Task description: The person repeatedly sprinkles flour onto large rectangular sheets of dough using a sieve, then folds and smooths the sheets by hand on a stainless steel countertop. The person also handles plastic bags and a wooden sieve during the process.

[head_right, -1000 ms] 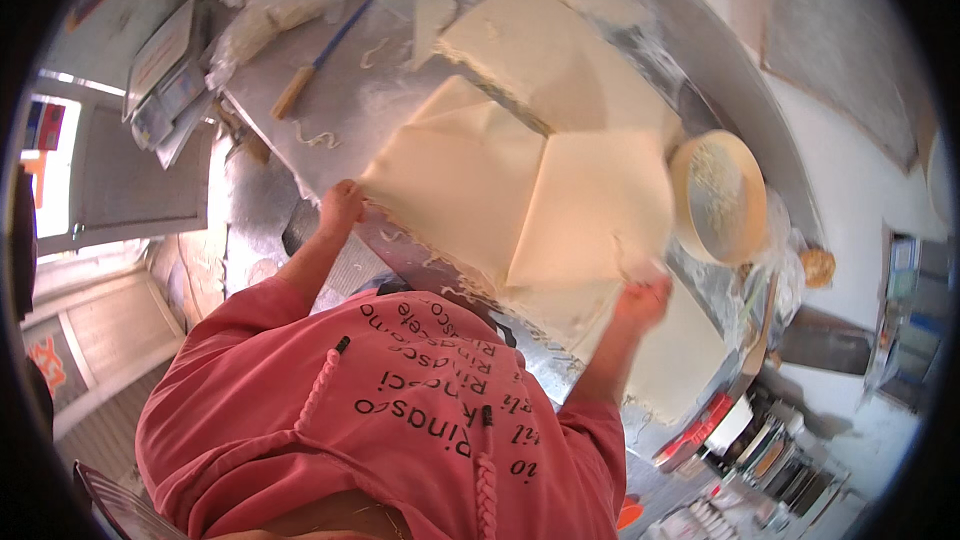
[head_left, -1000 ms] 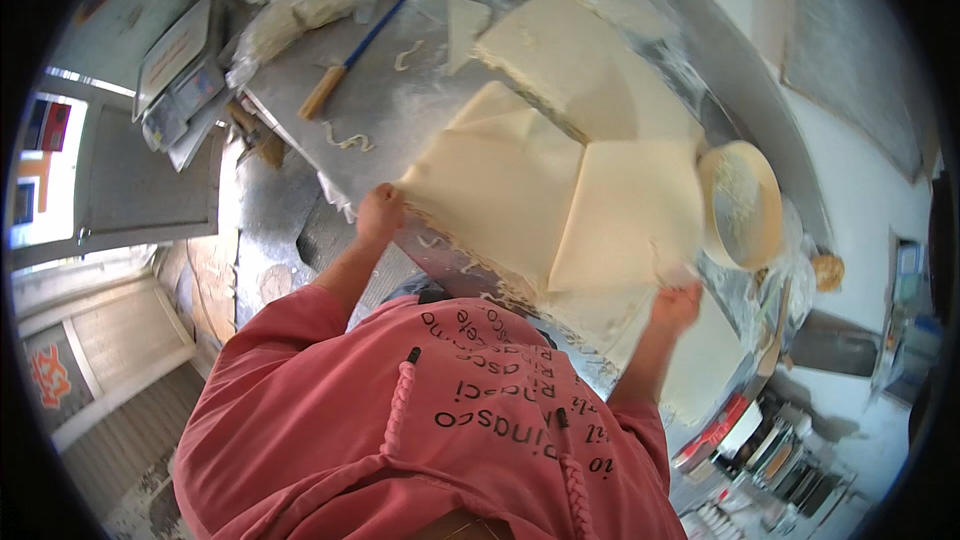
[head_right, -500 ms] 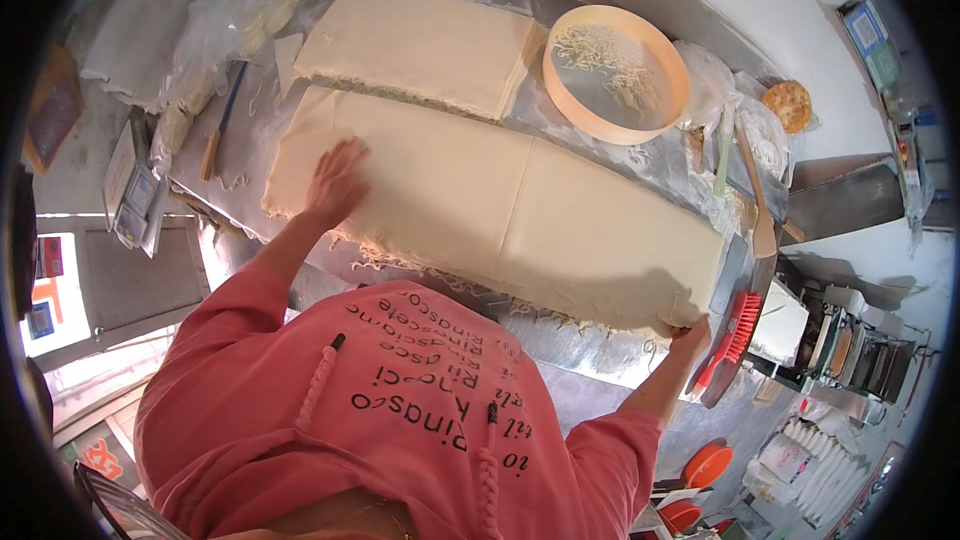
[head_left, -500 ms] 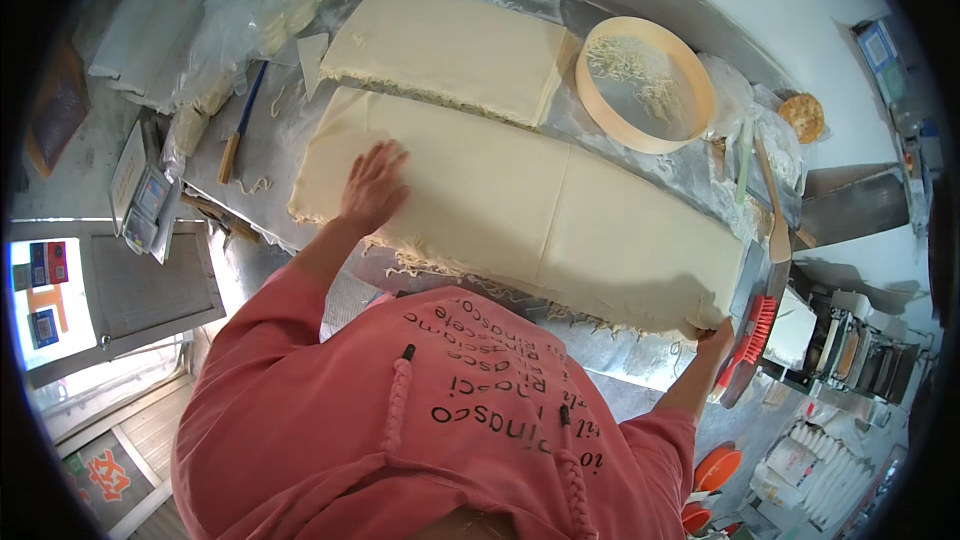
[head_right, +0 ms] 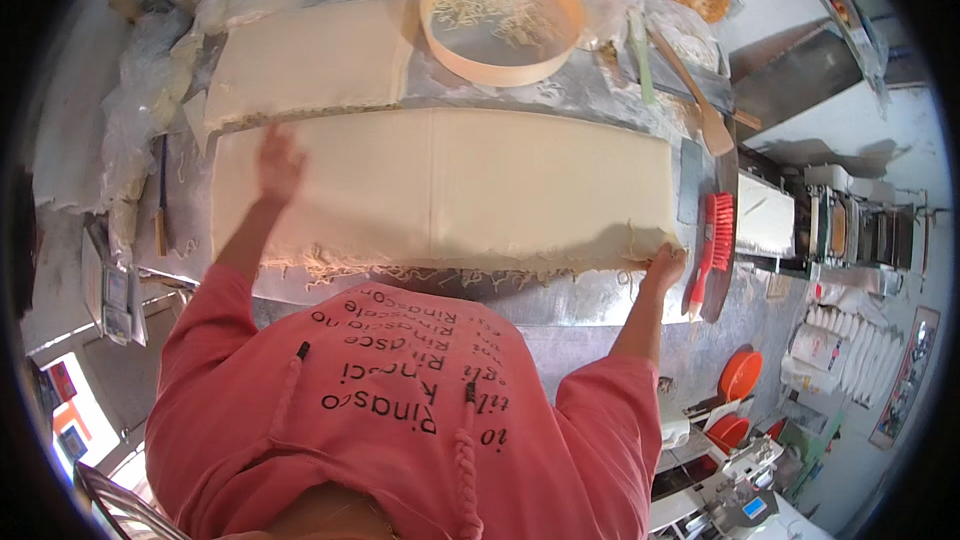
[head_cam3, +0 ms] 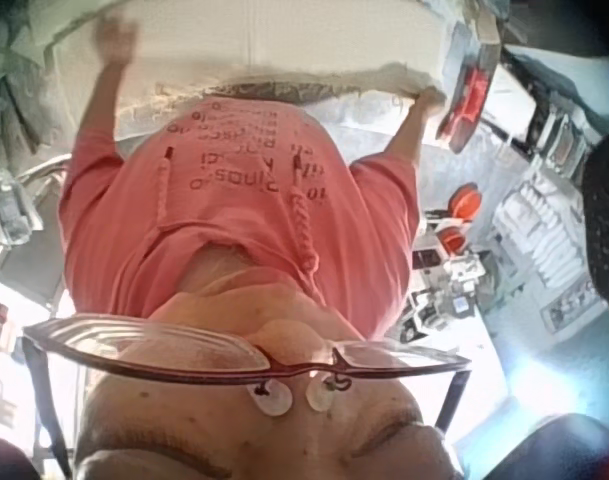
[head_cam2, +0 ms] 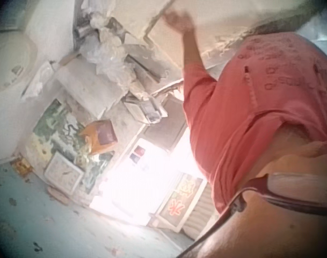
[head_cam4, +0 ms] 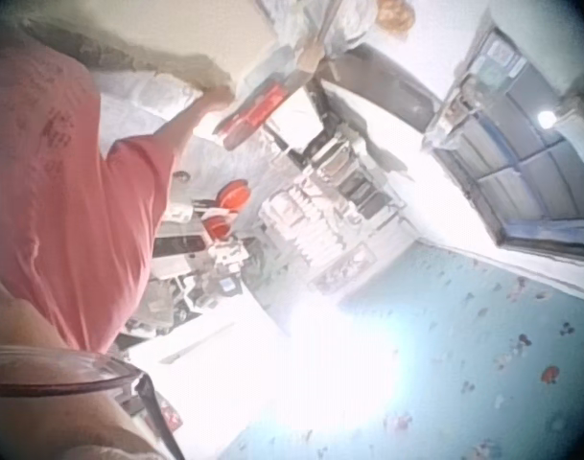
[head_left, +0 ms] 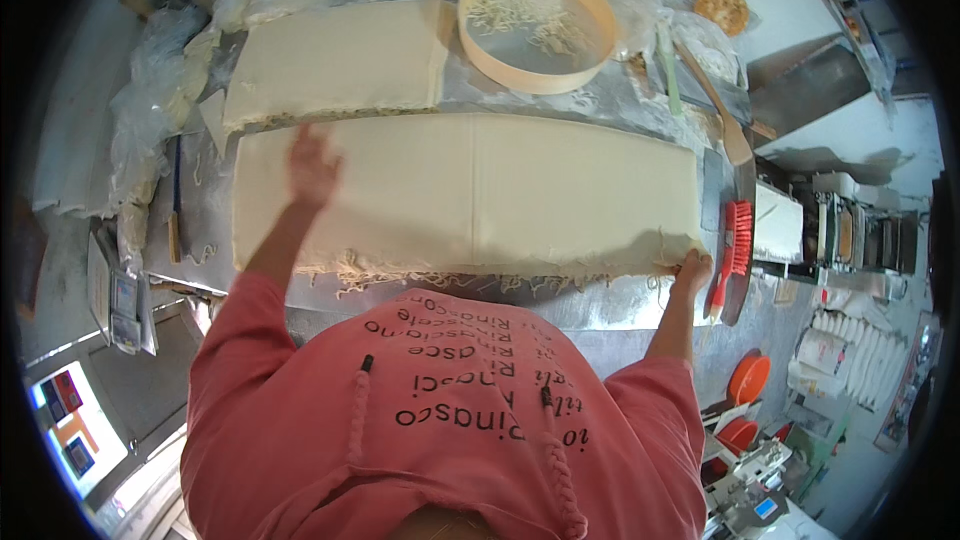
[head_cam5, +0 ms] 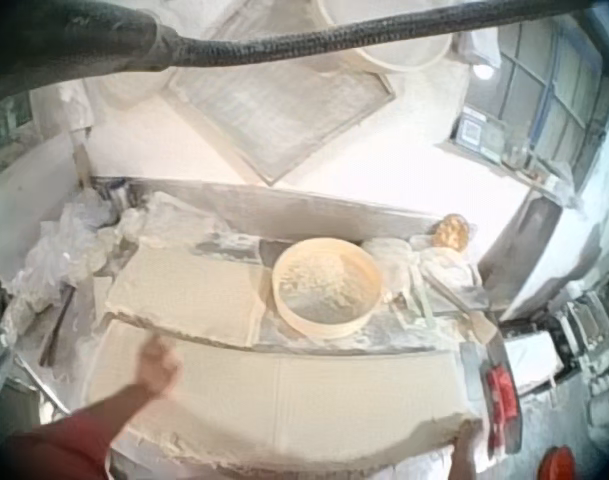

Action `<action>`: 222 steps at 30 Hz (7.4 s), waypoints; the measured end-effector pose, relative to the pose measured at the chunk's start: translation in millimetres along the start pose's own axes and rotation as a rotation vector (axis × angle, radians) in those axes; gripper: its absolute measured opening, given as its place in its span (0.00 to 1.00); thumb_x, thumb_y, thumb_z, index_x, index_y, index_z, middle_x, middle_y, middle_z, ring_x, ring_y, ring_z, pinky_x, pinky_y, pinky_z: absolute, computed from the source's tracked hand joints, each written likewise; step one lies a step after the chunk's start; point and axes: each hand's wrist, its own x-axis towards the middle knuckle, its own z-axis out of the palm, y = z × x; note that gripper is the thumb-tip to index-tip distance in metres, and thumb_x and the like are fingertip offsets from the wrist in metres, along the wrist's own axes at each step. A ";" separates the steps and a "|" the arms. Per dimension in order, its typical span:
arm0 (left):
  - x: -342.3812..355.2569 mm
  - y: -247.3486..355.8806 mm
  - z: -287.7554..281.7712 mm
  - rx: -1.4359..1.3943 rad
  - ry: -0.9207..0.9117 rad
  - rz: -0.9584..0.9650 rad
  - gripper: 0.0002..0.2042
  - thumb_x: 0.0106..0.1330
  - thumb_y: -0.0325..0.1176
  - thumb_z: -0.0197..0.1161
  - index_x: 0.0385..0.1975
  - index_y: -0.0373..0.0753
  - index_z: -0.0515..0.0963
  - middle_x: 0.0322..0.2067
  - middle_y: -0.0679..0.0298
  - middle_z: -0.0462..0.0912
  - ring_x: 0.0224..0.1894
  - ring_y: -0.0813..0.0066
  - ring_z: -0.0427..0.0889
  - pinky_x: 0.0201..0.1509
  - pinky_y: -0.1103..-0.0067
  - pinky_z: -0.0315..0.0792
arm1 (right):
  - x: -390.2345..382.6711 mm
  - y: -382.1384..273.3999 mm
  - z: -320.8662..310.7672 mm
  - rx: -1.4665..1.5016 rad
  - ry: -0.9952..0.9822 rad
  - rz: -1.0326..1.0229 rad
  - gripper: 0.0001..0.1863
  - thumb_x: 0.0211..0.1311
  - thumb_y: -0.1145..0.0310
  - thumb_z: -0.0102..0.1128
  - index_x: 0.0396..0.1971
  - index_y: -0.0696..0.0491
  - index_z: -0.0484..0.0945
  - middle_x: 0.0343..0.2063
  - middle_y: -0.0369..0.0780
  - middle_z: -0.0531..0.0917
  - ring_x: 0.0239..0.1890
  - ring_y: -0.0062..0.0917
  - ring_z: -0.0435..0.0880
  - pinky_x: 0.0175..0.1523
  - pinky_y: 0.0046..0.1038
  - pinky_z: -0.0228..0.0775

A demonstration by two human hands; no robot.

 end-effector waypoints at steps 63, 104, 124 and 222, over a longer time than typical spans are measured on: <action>-187.0 36.9 -90.0 -0.665 0.118 0.365 0.07 0.46 0.33 0.58 0.24 0.41 0.71 0.26 0.65 0.70 0.31 0.66 0.72 0.34 0.72 0.68 | -332.5 -273.3 194.5 0.515 -1.181 0.290 0.32 0.60 0.48 0.49 0.58 0.50 0.56 0.50 0.45 0.67 0.49 0.43 0.69 0.46 0.54 0.68; -44.6 213.9 -81.0 -0.391 -0.415 0.223 0.31 0.62 0.47 0.49 0.64 0.42 0.52 0.66 0.55 0.44 0.69 0.58 0.40 0.69 0.62 0.38 | -115.6 -5.1 -101.8 0.796 -0.062 0.419 0.20 0.58 0.55 0.55 0.47 0.48 0.64 0.30 0.41 0.71 0.27 0.31 0.74 0.23 0.32 0.70; 11.7 220.2 -65.6 -0.368 -0.512 0.164 0.35 0.61 0.53 0.49 0.65 0.43 0.48 0.67 0.56 0.39 0.69 0.60 0.36 0.69 0.62 0.33 | -4.1 -108.4 53.1 0.773 -0.633 0.273 0.22 0.63 0.58 0.45 0.52 0.56 0.64 0.36 0.43 0.74 0.36 0.38 0.77 0.40 0.42 0.73; -164.4 -86.3 -113.1 -1.527 0.068 -1.376 0.12 0.61 0.32 0.53 0.39 0.31 0.73 0.29 0.61 0.79 0.25 0.74 0.79 0.26 0.81 0.75 | -308.1 -165.8 154.4 -0.348 -0.683 -0.524 0.11 0.54 0.68 0.51 0.26 0.62 0.68 0.19 0.48 0.74 0.22 0.38 0.72 0.31 0.37 0.66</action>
